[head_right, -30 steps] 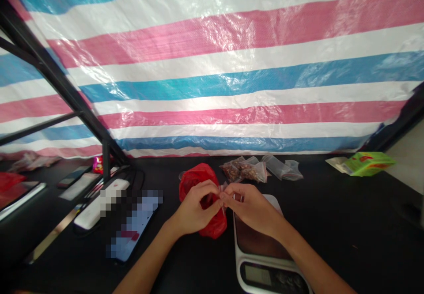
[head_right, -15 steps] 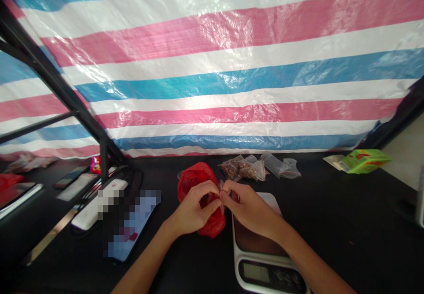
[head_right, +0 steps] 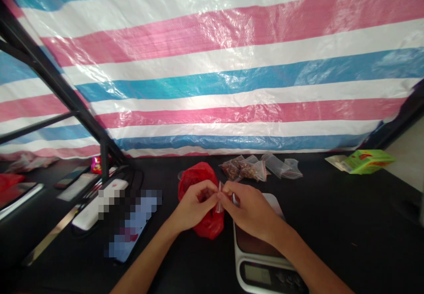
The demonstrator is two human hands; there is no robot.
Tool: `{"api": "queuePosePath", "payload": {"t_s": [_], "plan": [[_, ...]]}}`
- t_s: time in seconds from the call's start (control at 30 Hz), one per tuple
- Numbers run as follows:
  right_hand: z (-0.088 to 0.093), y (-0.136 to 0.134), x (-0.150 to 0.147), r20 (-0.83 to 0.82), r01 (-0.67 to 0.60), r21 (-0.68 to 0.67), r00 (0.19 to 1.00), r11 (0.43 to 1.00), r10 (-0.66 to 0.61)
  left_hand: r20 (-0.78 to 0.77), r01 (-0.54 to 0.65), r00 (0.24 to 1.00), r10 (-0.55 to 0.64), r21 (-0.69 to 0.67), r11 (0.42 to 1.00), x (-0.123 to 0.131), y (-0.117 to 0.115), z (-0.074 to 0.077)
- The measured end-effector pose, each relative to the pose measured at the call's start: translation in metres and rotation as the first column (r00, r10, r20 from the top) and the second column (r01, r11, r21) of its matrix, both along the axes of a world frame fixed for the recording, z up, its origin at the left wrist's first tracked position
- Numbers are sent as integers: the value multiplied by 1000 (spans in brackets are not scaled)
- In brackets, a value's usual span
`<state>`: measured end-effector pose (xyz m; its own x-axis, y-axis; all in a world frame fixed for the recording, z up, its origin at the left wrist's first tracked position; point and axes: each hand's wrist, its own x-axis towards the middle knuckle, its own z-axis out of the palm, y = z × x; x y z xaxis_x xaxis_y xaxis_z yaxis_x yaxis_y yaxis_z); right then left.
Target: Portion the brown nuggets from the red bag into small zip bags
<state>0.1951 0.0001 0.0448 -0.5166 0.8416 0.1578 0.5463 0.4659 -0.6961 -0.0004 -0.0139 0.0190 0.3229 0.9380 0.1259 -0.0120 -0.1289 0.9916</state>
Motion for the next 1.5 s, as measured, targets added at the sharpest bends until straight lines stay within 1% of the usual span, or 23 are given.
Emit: {"api": "queuePosePath", "payload": {"t_s": [0.07, 0.13, 0.27, 0.37, 0.43, 0.5, 0.6, 0.67, 0.73, 0.8, 0.9, 0.93, 0.97, 1.0, 1.03, 1.07, 1.1, 1.13, 1.17, 1.23, 1.27, 1.37, 1.5], "plan": [[1, 1, 0, 6, -10, 3, 1000, 1000, 10, -1, 8, 1000, -8, -18, 1000, -1, 0, 1], [-1, 1, -1, 10, -8, 18, 1000, 1000, 8, -49, -2, 999, 1, -14, 1000, 0, -1, 1], [-5, -3, -3, 56, -30, 43, 998, 999, 27, -143, -4, 990, 17, 89, 996, 2, -3, -2], [-3, -6, -3, 67, 18, 125, 997, 992, -27, -150, -58, 985, 81, 151, 987, 1, -2, -2], [-1, -7, -2, 19, 63, 181, 998, 981, -68, -106, -130, 983, 149, 169, 977, -2, 0, 0], [0, -6, 0, -65, 91, 195, 995, 977, -80, -22, -195, 979, 202, 168, 966, -6, 3, 3], [-1, -3, 4, -201, 157, 201, 973, 967, -116, 98, -281, 957, 271, 109, 953, -11, 7, 5], [-2, 0, 6, -247, 200, 215, 958, 956, -144, 157, -329, 935, 317, 54, 943, -14, 10, 3], [-5, 2, 6, -243, 199, 186, 958, 962, -151, 214, -354, 914, 344, 8, 935, -15, 12, -1], [-8, 4, 4, -269, 172, 102, 953, 980, -139, 253, -346, 905, 341, -27, 938, -16, 14, -4], [-14, 5, -1, -388, 128, -35, 912, 991, -131, 212, -288, 933, 292, -48, 956, -19, 17, -6], [-16, 5, -3, -420, 126, -54, 897, 991, -137, 185, -312, 932, 310, -20, 950, -21, 18, -6], [-17, 6, -3, -433, 130, -57, 890, 990, -142, 160, -373, 918, 364, 31, 927, -23, 19, -5], [-18, 6, -3, -430, 143, -41, 891, 989, -147, 134, -453, 889, 438, 106, 885, -26, 18, -4], [-19, 7, -3, -411, 163, -11, 899, 987, -153, 105, -521, 853, 511, 204, 829, -29, 17, -2], [-20, 8, -2, -375, 187, 29, 913, 982, -162, 68, -552, 825, 561, 317, 772, -31, 15, 0], [-20, 9, -1, -328, 209, 73, 928, 975, -174, 13, -528, 815, 579, 427, 734, -33, 13, 2], [-20, 10, -1, -279, 225, 114, 942, 968, -186, -79, -436, 828, 555, 532, 726, -34, 9, 4], [-20, 10, 0, -233, 233, 147, 953, 961, -195, -177, -307, 846, 503, 610, 731, -35, 6, 6], [-20, 11, 0, -155, 208, 172, 971, 963, -183, -378, -69, 841, 387, 635, 770, -32, 1, 8], [-19, 11, 0, -134, 185, 168, 977, 968, -164, -456, 0, 817, 352, 611, 791, -31, 0, 7], [-18, 11, 0, -123, 104, 144, 989, 984, -87, -561, 42, 755, 339, 557, 829, -27, 1, 2], [-14, 7, -1, -162, 14, 148, 987, 989, 11, -522, -2, 782, 340, 543, 840, -30, 7, -3]]}}
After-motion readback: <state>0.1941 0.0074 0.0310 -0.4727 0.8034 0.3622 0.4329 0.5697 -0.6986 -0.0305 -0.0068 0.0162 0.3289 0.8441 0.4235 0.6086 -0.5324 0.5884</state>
